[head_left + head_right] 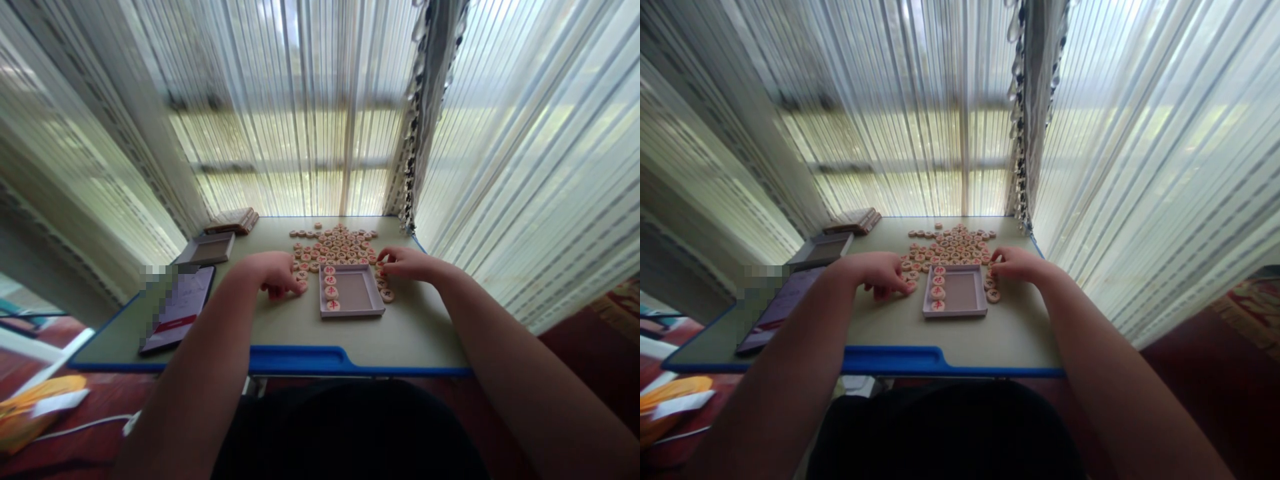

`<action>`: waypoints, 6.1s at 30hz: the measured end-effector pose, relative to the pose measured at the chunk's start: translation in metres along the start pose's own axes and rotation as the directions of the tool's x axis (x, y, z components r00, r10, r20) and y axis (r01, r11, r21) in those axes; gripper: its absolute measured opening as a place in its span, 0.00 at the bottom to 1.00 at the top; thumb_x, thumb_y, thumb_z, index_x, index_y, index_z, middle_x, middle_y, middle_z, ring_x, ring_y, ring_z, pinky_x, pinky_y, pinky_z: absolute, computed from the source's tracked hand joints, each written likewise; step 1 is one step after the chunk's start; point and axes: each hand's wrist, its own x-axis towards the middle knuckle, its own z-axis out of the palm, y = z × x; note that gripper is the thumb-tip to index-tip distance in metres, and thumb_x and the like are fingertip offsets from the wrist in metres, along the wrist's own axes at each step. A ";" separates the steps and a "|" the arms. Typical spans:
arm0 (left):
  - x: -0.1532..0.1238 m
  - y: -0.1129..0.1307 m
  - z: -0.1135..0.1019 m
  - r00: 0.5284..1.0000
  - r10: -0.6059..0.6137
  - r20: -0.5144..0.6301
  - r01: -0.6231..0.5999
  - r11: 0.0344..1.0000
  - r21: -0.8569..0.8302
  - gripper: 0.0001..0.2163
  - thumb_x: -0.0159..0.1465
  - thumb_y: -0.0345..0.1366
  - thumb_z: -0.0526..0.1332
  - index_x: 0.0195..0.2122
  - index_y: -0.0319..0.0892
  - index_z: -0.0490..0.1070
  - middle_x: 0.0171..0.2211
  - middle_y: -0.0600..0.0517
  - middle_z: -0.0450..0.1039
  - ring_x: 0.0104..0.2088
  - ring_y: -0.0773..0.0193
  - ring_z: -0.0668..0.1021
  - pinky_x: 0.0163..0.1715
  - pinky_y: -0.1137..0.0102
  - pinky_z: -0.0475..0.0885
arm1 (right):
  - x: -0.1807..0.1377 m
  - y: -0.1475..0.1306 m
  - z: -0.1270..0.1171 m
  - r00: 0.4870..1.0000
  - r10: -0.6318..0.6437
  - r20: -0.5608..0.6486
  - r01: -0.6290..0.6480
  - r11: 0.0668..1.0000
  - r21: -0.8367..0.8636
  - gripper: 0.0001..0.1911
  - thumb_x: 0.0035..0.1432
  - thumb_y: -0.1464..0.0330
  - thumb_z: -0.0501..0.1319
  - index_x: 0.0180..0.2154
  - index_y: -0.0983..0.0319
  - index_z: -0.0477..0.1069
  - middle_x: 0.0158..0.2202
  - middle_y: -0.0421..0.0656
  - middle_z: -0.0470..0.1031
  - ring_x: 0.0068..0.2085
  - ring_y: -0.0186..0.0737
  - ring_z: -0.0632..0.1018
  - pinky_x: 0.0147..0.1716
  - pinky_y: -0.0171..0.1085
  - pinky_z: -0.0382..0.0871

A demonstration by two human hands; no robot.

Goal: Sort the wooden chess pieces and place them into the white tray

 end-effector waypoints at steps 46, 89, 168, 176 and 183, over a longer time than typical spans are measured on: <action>0.049 0.001 0.006 0.655 0.359 -0.665 -0.157 0.926 0.344 0.12 0.57 0.40 0.55 0.38 0.45 0.75 0.39 0.49 0.75 0.40 0.61 0.74 0.42 0.70 0.68 | 0.007 -0.019 0.022 0.908 -0.242 -0.343 0.226 0.970 -0.086 0.11 0.51 0.65 0.57 0.34 0.60 0.76 0.32 0.42 0.75 0.30 0.34 0.73 0.32 0.31 0.63; 0.074 0.018 0.026 0.690 0.282 -0.667 -0.109 0.951 0.288 0.19 0.65 0.41 0.44 0.54 0.45 0.64 0.56 0.53 0.63 0.57 0.57 0.62 0.56 0.65 0.57 | 0.021 -0.008 0.024 0.890 -0.202 -0.408 0.225 0.974 0.009 0.21 0.52 0.69 0.57 0.49 0.61 0.68 0.42 0.43 0.75 0.35 0.36 0.74 0.39 0.34 0.66; 0.066 0.010 0.018 0.468 0.022 -0.884 0.012 0.999 0.031 0.17 0.54 0.28 0.54 0.42 0.46 0.75 0.44 0.48 0.73 0.43 0.56 0.73 0.43 0.65 0.69 | -0.001 -0.003 0.004 0.948 -0.307 -0.089 0.318 0.933 0.170 0.11 0.46 0.65 0.61 0.32 0.59 0.78 0.39 0.44 0.71 0.35 0.37 0.73 0.37 0.34 0.66; 0.073 -0.011 0.013 0.432 -0.244 -0.868 -0.105 0.942 -0.318 0.18 0.49 0.25 0.53 0.37 0.45 0.76 0.37 0.48 0.76 0.39 0.57 0.76 0.38 0.67 0.70 | -0.001 -0.003 0.004 0.962 -0.240 -0.130 0.261 0.947 0.185 0.15 0.46 0.61 0.63 0.36 0.60 0.77 0.37 0.44 0.70 0.34 0.37 0.72 0.34 0.35 0.67; 0.094 -0.034 0.008 0.417 -0.492 -0.764 -0.211 0.765 -0.608 0.21 0.47 0.25 0.49 0.38 0.42 0.75 0.36 0.48 0.76 0.37 0.59 0.77 0.33 0.70 0.70 | -0.001 0.000 0.002 0.953 -0.289 -0.089 0.300 0.941 0.154 0.10 0.46 0.62 0.62 0.31 0.59 0.78 0.35 0.43 0.69 0.31 0.35 0.71 0.33 0.34 0.66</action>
